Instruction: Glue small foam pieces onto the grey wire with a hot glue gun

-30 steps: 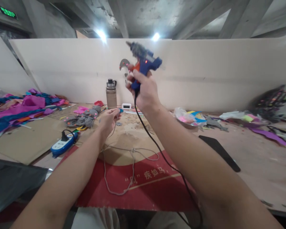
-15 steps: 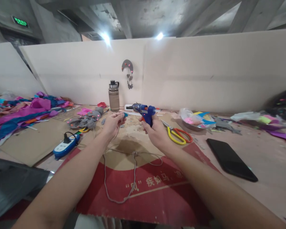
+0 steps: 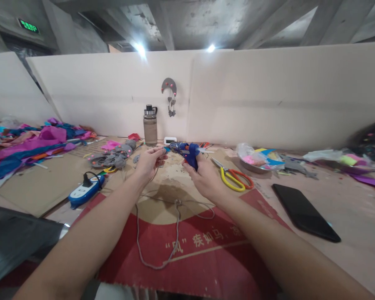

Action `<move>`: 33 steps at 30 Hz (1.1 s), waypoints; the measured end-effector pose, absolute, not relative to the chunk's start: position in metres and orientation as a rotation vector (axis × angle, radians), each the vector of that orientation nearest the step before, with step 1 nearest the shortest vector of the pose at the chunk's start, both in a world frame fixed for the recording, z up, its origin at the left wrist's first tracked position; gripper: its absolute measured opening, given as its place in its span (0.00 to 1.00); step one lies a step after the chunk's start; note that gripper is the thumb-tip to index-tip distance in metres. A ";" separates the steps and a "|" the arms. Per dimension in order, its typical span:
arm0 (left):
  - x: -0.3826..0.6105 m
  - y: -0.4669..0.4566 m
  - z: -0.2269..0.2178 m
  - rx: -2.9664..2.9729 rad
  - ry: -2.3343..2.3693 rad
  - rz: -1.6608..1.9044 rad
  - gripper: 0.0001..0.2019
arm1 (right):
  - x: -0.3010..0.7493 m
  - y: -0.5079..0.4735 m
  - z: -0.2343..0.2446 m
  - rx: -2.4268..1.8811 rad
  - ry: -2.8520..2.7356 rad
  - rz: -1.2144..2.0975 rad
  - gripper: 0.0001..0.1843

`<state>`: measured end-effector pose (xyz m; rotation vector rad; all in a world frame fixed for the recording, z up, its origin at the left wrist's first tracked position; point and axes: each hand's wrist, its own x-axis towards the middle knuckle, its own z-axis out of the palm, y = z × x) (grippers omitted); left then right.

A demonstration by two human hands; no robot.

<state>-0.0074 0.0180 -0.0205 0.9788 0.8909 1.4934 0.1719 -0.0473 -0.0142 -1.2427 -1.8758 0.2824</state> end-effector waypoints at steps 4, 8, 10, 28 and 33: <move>-0.007 0.017 -0.019 0.981 0.880 1.500 0.11 | 0.171 -0.047 -0.015 -1.227 -1.899 0.283 0.15; -0.005 0.016 -0.020 1.014 0.838 1.502 0.11 | 0.171 -0.045 -0.018 -1.202 -1.897 0.275 0.16; -0.005 0.016 -0.020 1.022 0.823 1.504 0.11 | 0.171 -0.044 -0.019 -1.194 -1.895 0.277 0.16; -0.006 0.016 -0.020 1.043 0.823 1.552 0.12 | 0.169 -0.047 -0.018 -1.279 -1.885 0.258 0.17; -0.004 0.016 -0.023 1.066 0.823 1.526 0.12 | 0.168 -0.050 -0.017 -1.267 -1.898 0.270 0.15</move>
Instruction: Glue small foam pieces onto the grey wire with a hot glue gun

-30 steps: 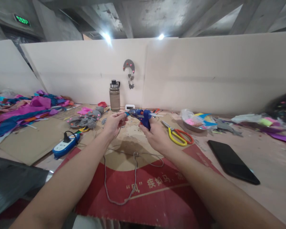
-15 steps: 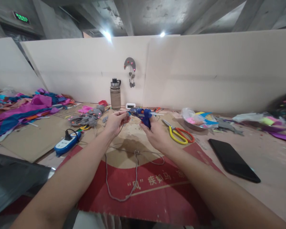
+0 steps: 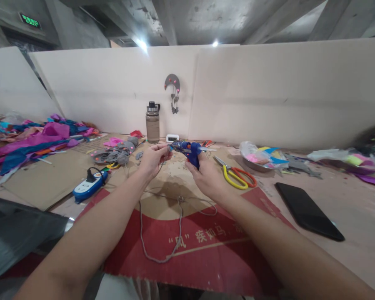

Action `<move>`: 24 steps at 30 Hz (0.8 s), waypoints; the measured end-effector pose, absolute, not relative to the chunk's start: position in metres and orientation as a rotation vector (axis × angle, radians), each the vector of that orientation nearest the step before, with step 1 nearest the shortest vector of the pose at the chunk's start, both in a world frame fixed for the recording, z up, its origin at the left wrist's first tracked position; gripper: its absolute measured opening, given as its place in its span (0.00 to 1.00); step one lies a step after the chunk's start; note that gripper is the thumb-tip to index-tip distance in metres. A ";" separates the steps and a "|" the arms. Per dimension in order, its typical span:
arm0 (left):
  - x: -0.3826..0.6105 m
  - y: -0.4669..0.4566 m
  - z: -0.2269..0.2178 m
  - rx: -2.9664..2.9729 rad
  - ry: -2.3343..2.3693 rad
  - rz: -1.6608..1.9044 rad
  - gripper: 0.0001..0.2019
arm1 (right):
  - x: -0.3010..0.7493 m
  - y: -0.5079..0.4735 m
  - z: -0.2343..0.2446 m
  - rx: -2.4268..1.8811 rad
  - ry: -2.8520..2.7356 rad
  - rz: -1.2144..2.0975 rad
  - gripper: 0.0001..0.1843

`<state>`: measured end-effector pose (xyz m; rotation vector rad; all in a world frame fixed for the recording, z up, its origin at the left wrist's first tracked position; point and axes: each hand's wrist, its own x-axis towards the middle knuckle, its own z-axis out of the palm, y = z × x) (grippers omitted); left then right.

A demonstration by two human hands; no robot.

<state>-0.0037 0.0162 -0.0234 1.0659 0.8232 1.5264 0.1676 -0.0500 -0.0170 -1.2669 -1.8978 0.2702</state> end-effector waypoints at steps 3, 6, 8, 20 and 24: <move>-0.003 0.016 -0.024 1.064 0.837 1.514 0.12 | 0.168 -0.050 -0.017 -1.268 -1.899 0.245 0.14; -0.003 0.016 -0.022 1.059 0.847 1.520 0.11 | 0.168 -0.049 -0.017 -1.295 -1.901 0.226 0.13; -0.003 0.016 -0.021 1.056 0.845 1.534 0.11 | 0.168 -0.048 -0.018 -1.305 -1.894 0.229 0.14; -0.004 0.016 -0.022 1.076 0.834 1.530 0.12 | 0.168 -0.044 -0.023 -1.253 -1.880 0.223 0.15; -0.003 0.018 -0.025 1.084 0.829 1.507 0.12 | 0.169 -0.044 -0.023 -1.261 -1.888 0.228 0.14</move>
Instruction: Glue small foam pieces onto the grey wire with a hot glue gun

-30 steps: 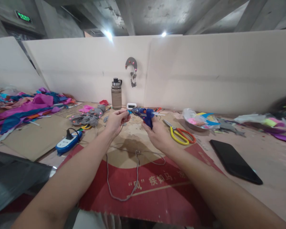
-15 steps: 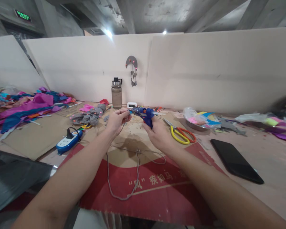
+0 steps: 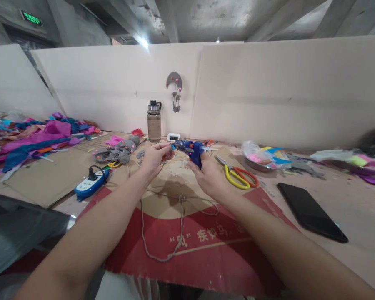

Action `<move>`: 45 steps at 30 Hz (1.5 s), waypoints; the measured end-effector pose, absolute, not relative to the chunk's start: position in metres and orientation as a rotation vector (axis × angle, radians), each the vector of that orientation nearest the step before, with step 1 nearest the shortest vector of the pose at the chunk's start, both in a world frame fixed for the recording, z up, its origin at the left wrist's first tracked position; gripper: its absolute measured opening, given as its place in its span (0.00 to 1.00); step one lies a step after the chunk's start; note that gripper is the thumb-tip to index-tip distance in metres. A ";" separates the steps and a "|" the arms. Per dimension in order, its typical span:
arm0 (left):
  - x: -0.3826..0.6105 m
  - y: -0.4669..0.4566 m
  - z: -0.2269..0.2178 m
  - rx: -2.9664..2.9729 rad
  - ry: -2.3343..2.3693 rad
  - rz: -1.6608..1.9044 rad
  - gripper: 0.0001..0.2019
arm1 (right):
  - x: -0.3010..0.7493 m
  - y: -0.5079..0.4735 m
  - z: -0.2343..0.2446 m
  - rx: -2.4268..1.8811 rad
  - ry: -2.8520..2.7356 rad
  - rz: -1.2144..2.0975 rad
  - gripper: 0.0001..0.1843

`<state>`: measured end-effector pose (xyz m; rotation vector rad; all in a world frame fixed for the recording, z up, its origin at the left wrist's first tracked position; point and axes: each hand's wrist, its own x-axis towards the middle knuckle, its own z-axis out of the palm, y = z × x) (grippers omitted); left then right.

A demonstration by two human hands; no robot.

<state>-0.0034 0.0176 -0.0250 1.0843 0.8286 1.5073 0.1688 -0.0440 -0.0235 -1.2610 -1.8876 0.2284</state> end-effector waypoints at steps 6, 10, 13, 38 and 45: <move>-0.006 0.016 -0.022 1.087 0.820 1.556 0.11 | 0.170 -0.044 -0.025 -1.255 -1.881 0.214 0.16; -0.007 0.017 -0.020 1.075 0.823 1.580 0.11 | 0.170 -0.043 -0.025 -1.245 -1.881 0.214 0.17; -0.007 0.017 -0.020 1.058 0.829 1.599 0.11 | 0.170 -0.043 -0.025 -1.243 -1.880 0.212 0.16; 0.006 -0.003 -0.017 1.641 1.061 1.627 0.08 | 0.187 -0.022 -0.028 -1.368 -1.679 0.151 0.10; 0.013 -0.017 -0.012 2.000 1.148 1.753 0.03 | 0.146 -0.035 -0.025 -0.762 -1.226 1.260 0.21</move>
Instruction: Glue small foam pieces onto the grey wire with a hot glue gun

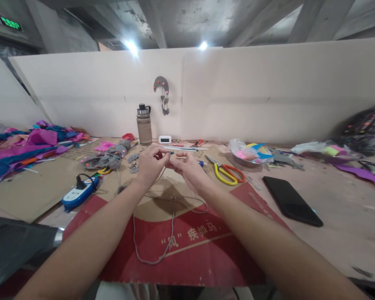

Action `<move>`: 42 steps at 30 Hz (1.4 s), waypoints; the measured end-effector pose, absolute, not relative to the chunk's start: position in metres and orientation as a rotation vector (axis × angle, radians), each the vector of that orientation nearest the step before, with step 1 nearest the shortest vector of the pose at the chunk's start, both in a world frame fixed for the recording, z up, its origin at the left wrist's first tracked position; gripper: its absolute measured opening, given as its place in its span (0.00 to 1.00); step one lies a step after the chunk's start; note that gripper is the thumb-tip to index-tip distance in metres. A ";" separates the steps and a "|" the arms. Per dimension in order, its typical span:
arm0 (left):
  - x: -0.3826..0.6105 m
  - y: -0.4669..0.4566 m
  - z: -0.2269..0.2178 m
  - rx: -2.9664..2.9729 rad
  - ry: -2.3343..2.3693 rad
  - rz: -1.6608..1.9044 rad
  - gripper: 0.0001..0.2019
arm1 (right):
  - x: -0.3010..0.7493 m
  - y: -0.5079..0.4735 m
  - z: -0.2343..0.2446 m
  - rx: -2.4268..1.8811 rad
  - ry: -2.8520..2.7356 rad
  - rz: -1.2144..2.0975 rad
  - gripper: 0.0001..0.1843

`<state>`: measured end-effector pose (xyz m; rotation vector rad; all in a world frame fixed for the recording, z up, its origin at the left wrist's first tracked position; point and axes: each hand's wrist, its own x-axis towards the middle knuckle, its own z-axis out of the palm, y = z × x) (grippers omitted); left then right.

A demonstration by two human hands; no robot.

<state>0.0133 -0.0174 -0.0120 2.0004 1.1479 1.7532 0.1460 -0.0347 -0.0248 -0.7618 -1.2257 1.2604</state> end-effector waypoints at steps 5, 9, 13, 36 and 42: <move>0.017 -0.018 -0.014 1.812 1.159 1.645 0.03 | 0.145 -0.040 -0.021 -0.662 -1.139 1.459 0.17; 0.019 -0.020 -0.011 1.673 1.122 1.544 0.06 | 0.148 -0.039 -0.020 -0.783 -1.110 1.385 0.09; 0.020 -0.018 -0.012 1.573 1.036 1.479 0.08 | 0.149 -0.030 -0.025 -0.901 -1.151 1.259 0.07; 0.022 -0.014 -0.015 1.332 0.838 1.314 0.08 | 0.161 -0.028 -0.023 -1.108 -1.491 0.637 0.10; 0.020 -0.015 -0.012 1.373 0.787 1.226 0.08 | 0.162 -0.028 -0.023 -1.125 -1.439 0.628 0.09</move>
